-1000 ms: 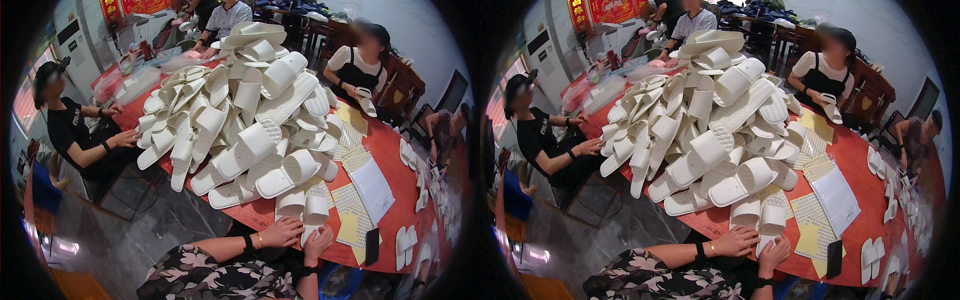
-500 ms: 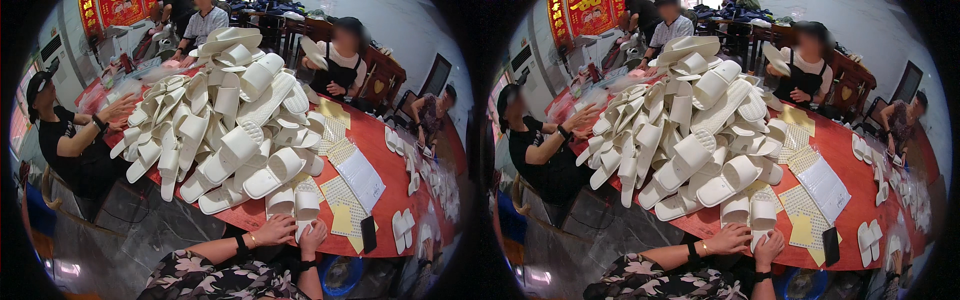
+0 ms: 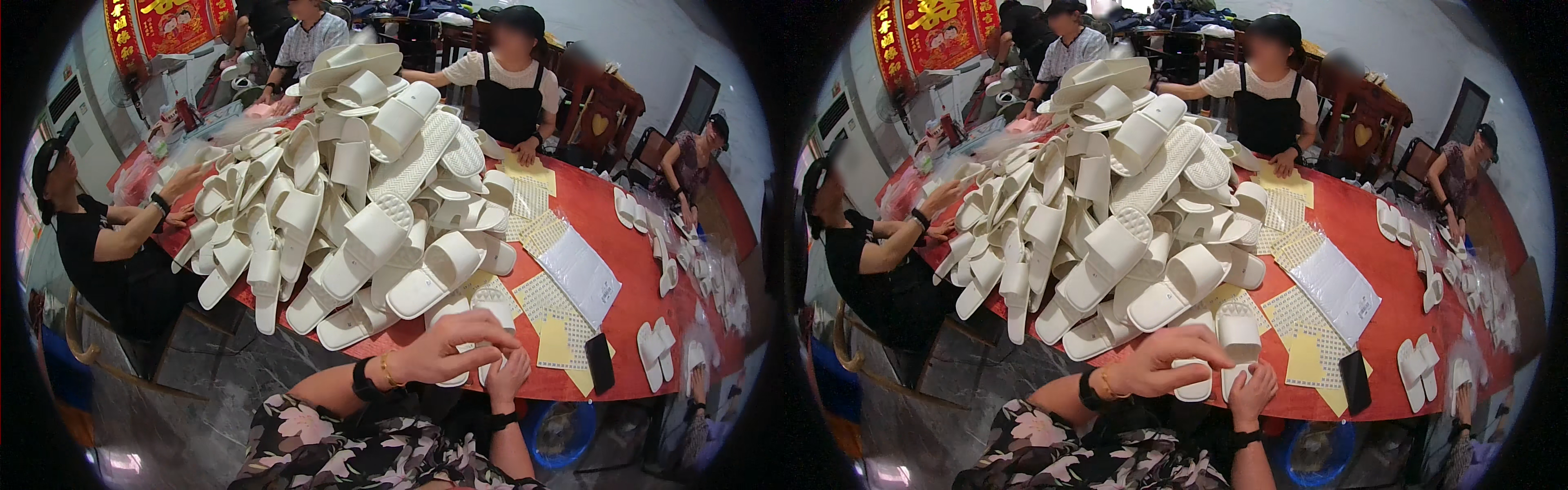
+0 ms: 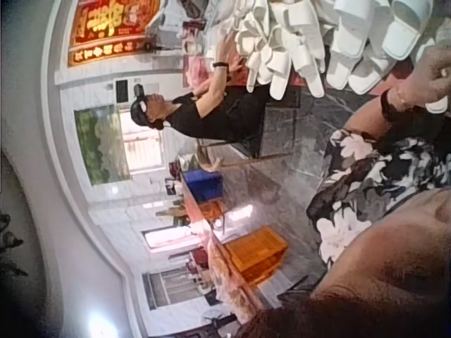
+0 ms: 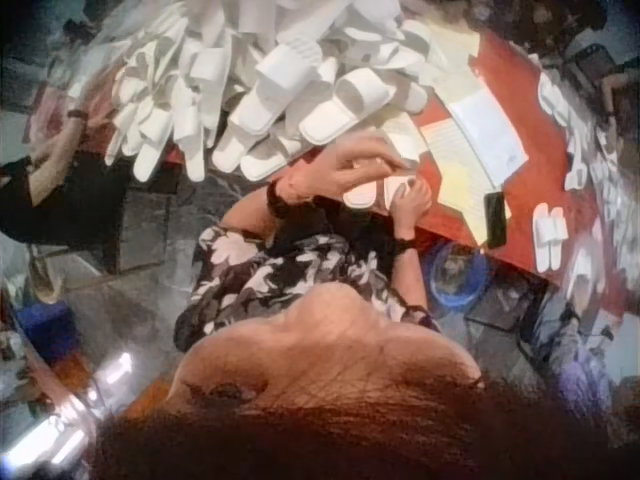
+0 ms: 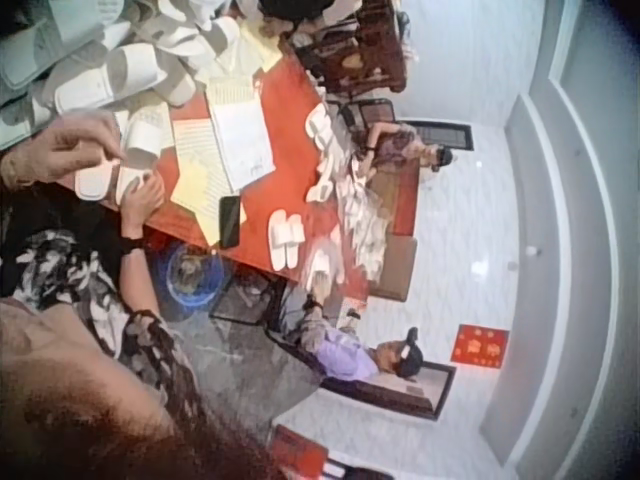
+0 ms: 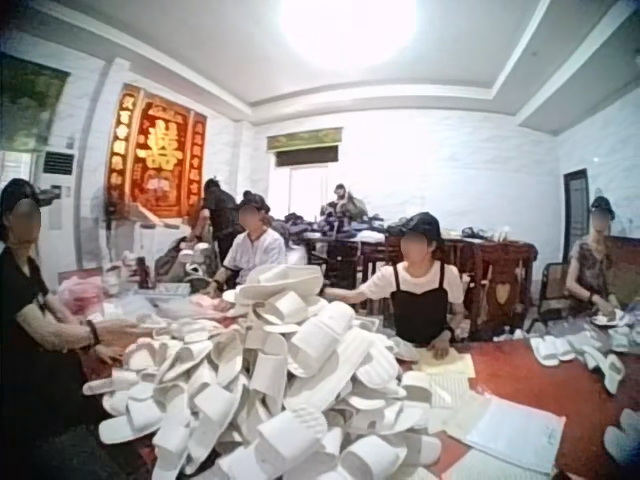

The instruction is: Applying labels and stickers to the interior and soles of white slippers.

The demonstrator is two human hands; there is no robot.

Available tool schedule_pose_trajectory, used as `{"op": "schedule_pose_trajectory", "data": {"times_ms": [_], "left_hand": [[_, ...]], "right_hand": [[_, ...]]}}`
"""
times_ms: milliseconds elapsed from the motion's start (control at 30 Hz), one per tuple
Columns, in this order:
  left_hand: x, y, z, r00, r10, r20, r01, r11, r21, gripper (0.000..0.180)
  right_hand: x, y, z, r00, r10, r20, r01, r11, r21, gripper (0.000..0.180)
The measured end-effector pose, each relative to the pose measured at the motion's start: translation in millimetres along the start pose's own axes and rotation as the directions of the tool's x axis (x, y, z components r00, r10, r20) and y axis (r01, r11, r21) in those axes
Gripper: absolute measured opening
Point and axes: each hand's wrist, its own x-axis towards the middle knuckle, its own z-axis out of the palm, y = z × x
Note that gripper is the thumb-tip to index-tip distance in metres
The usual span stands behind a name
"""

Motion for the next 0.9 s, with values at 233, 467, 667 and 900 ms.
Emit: {"op": "schedule_pose_trajectory", "data": {"times_ms": [233,467,667,900], "left_hand": [[22,70,-3,0.855,0.518,0.043,-0.449,0.778,-0.440,0.082],[58,82,42,0.534,0.828,-0.172,-0.605,0.232,-0.761,0.082],[68,70,51,0.236,0.959,-0.157,-0.901,0.156,-0.404,0.081],[63,74,46,0.258,0.954,-0.154,-0.897,0.177,-0.405,0.080]], "right_hand": [[-3,7,5,0.999,0.009,0.041,-0.008,1.000,-0.021,0.027],[0,-3,-2,0.999,-0.015,0.040,0.017,0.999,-0.043,0.031],[-3,9,9,1.000,0.009,0.029,-0.009,1.000,-0.014,0.026],[-1,9,8,1.000,-0.018,0.024,0.018,1.000,-0.011,0.025]]}}
